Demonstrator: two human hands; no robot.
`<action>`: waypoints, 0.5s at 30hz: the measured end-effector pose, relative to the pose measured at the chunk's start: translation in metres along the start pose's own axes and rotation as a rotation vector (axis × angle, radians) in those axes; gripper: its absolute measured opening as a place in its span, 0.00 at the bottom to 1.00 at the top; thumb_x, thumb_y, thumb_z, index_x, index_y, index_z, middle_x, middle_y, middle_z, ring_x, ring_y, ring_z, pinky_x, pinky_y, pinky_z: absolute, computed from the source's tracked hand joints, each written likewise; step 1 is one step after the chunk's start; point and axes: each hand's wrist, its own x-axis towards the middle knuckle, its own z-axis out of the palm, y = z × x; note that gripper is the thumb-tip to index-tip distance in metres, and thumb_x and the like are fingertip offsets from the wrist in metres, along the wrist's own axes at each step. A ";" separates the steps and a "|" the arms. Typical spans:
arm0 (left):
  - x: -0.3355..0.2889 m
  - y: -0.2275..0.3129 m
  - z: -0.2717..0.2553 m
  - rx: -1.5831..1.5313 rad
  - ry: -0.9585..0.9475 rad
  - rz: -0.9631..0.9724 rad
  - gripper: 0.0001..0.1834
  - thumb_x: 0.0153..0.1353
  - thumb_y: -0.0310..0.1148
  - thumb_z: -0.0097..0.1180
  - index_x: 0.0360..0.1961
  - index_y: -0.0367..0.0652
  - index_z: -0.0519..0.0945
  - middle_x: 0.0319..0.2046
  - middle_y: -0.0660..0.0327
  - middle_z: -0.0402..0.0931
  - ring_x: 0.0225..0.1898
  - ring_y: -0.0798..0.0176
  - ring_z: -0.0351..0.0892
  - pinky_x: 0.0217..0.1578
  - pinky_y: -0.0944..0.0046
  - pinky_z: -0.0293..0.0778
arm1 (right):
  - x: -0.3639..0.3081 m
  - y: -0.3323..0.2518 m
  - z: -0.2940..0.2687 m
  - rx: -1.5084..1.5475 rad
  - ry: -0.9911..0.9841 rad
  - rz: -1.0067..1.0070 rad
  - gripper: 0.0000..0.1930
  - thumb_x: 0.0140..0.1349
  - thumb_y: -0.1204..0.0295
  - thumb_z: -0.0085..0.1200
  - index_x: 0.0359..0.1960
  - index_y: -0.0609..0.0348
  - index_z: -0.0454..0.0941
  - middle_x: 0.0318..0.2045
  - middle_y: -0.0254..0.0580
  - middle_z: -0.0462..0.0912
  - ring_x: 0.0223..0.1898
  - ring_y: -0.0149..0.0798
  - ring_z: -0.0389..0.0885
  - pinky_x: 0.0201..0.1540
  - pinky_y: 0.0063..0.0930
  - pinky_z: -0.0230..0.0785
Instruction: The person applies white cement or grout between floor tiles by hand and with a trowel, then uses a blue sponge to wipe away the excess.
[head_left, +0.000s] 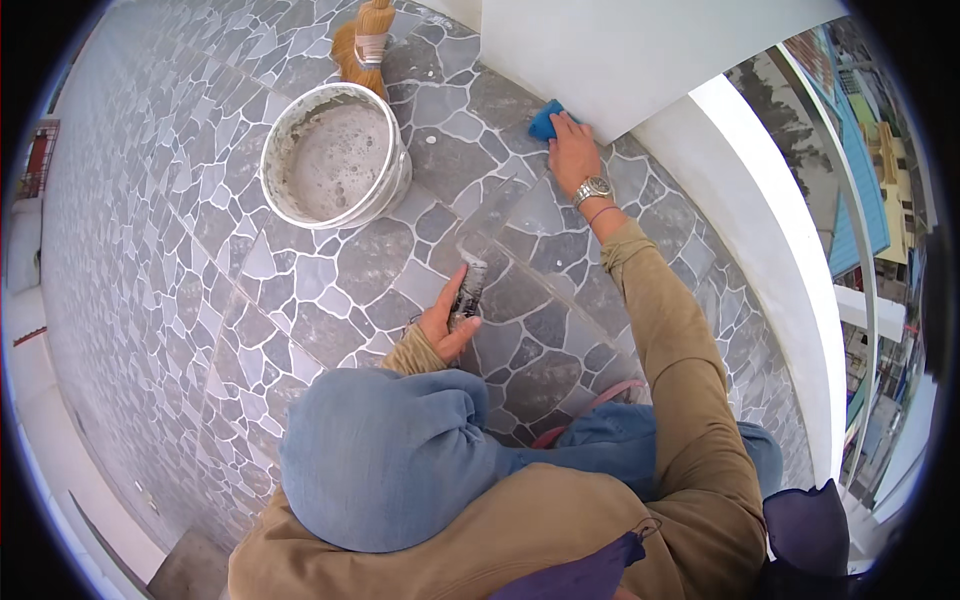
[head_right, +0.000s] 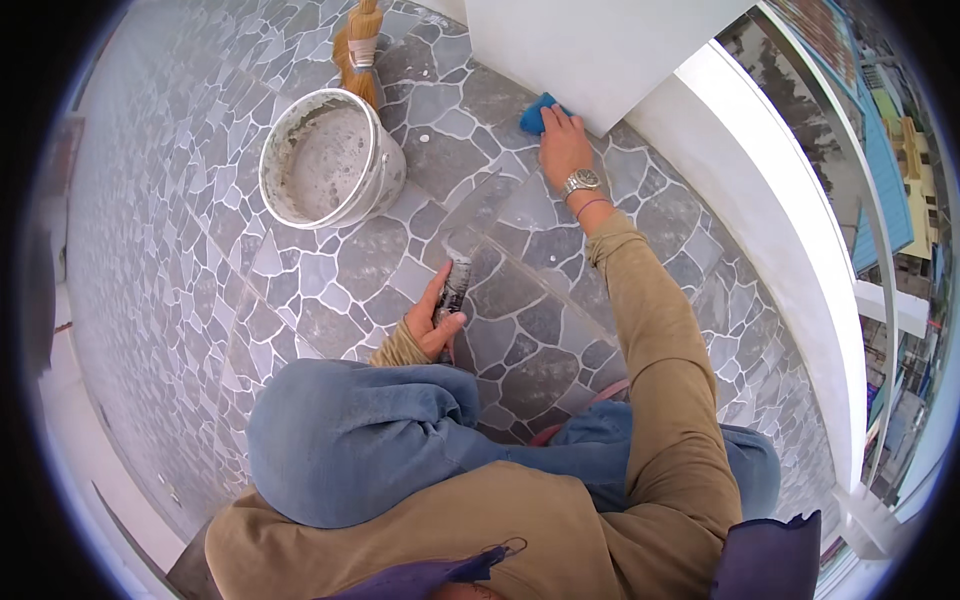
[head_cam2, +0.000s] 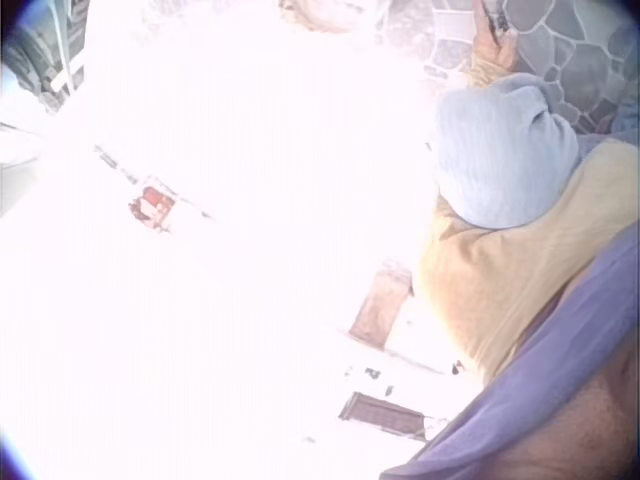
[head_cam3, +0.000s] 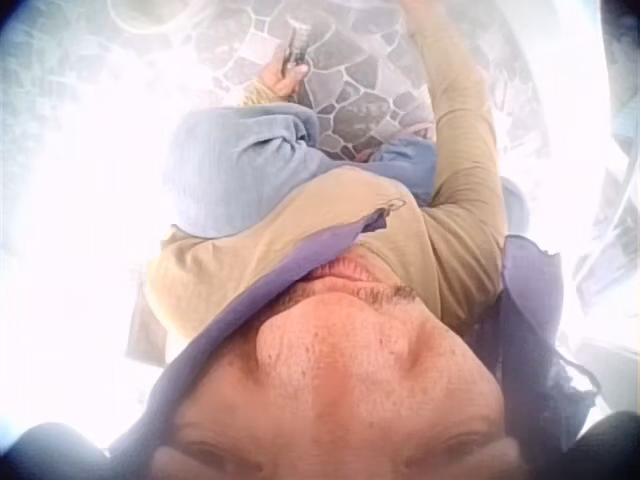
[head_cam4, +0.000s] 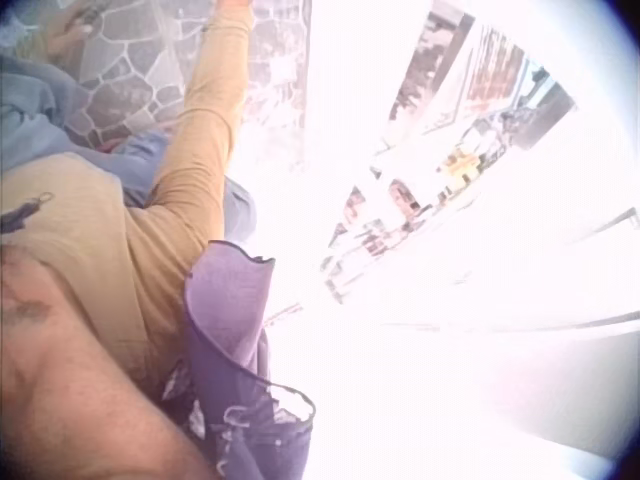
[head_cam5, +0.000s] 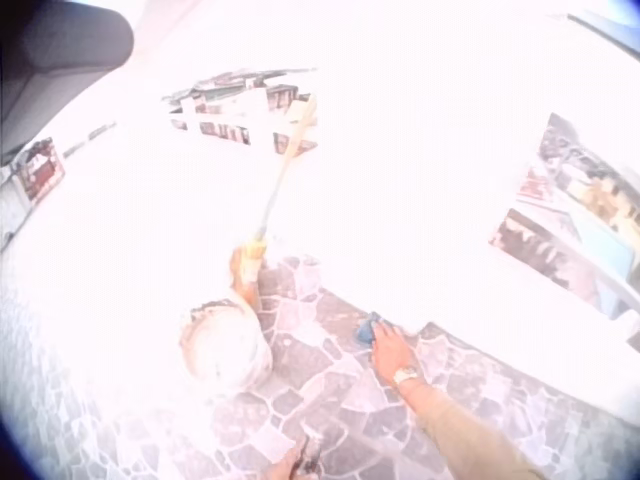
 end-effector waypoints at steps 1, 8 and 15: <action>-0.016 -0.020 0.002 0.005 0.003 -0.003 0.46 0.69 0.33 0.57 0.81 0.49 0.44 0.28 0.61 0.77 0.21 0.68 0.75 0.24 0.65 0.74 | 0.006 0.001 0.013 0.004 -0.014 0.009 0.20 0.58 0.79 0.57 0.55 0.59 0.79 0.53 0.49 0.84 0.51 0.52 0.79 0.58 0.43 0.72; -0.030 -0.033 -0.003 -0.331 0.062 -0.093 0.49 0.65 0.28 0.59 0.80 0.43 0.44 0.30 0.58 0.78 0.26 0.66 0.77 0.30 0.65 0.76 | 0.076 -0.029 0.088 0.076 0.024 -0.061 0.14 0.62 0.76 0.52 0.49 0.56 0.79 0.47 0.42 0.85 0.51 0.49 0.78 0.53 0.40 0.76; -0.013 -0.036 0.001 -0.379 -0.026 -0.058 0.48 0.64 0.27 0.58 0.80 0.40 0.44 0.30 0.56 0.78 0.24 0.64 0.78 0.28 0.65 0.75 | 0.125 -0.056 0.105 0.106 0.045 -0.169 0.13 0.62 0.76 0.51 0.49 0.54 0.79 0.48 0.39 0.85 0.52 0.47 0.80 0.51 0.40 0.80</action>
